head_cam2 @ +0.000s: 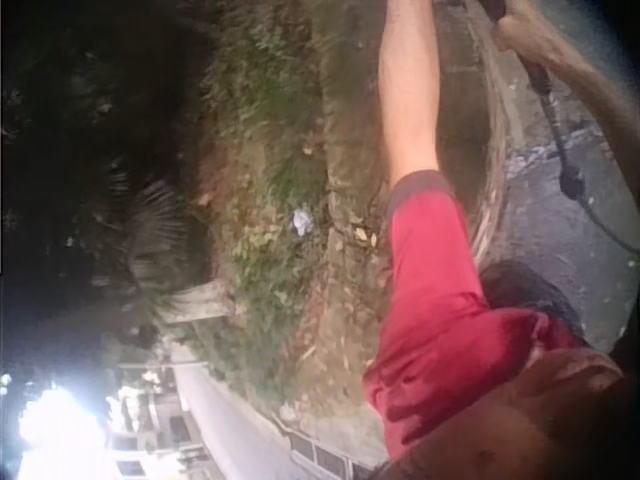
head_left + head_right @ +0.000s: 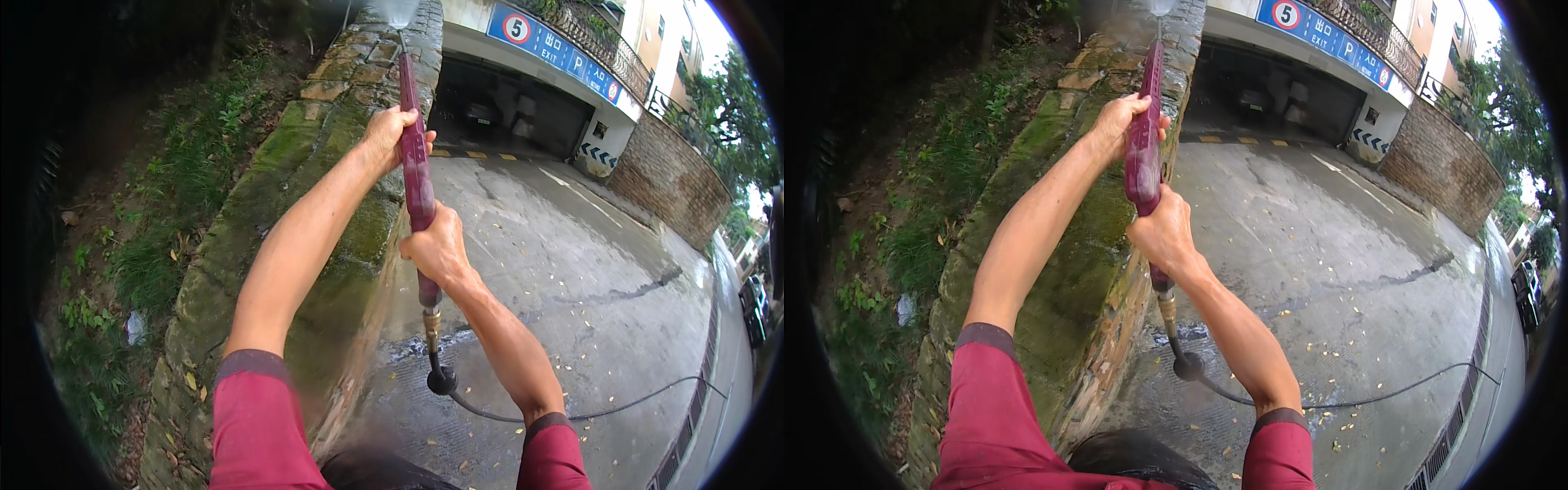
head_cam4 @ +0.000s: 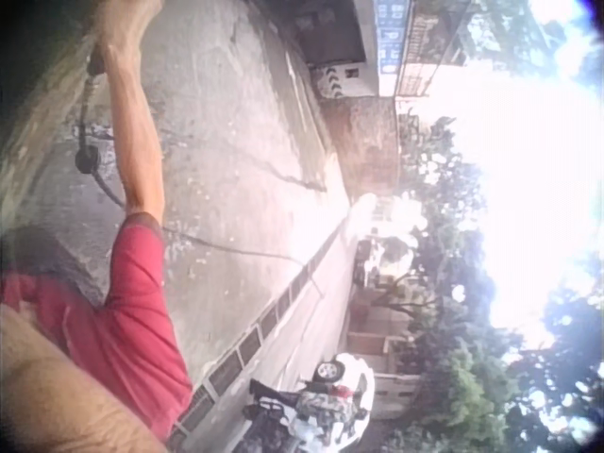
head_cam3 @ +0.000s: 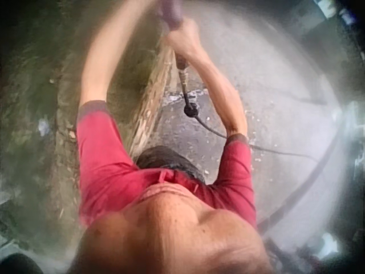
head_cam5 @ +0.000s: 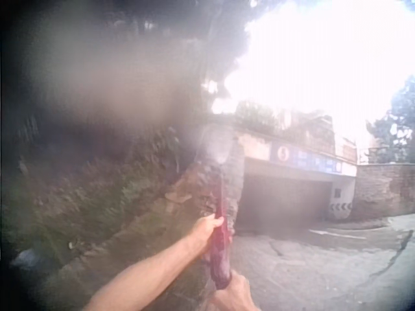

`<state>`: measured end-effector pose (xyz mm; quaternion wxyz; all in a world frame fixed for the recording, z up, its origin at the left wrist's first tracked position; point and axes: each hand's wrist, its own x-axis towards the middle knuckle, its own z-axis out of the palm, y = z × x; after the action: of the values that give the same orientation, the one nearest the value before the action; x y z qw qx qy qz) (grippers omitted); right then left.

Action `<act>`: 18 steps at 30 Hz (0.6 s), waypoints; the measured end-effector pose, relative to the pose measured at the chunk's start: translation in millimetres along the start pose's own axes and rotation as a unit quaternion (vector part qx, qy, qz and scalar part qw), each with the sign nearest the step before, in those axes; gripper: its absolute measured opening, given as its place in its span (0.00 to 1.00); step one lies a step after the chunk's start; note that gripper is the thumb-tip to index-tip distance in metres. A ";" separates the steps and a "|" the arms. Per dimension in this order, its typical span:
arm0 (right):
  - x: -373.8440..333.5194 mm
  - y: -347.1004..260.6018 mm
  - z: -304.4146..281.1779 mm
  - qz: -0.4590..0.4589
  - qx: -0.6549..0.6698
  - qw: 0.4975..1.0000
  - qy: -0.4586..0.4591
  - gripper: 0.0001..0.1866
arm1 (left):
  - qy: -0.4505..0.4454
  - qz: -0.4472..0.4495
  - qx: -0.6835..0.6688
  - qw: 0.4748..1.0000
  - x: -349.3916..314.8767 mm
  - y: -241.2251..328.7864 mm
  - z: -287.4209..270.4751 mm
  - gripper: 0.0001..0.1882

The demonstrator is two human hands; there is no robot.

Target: The person uses a pressure washer to clean a concrete floor and a stone wall at a parking garage entrance. They move the spray wand across the floor and then along the wall, removing dirt and moss.

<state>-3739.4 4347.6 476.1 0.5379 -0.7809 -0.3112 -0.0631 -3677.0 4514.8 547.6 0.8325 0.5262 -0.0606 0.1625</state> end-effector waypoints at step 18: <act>-263.6 81.9 -229.3 0.051 0.163 0.980 -0.104 0.14 | 0.012 -0.041 -0.071 0.997 -201.8 -154.4 246.7 0.33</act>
<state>-3850.3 4017.2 391.1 0.6251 -0.7001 -0.3312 0.0972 -3797.7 4191.3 468.8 0.8745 0.4656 -0.0402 0.1301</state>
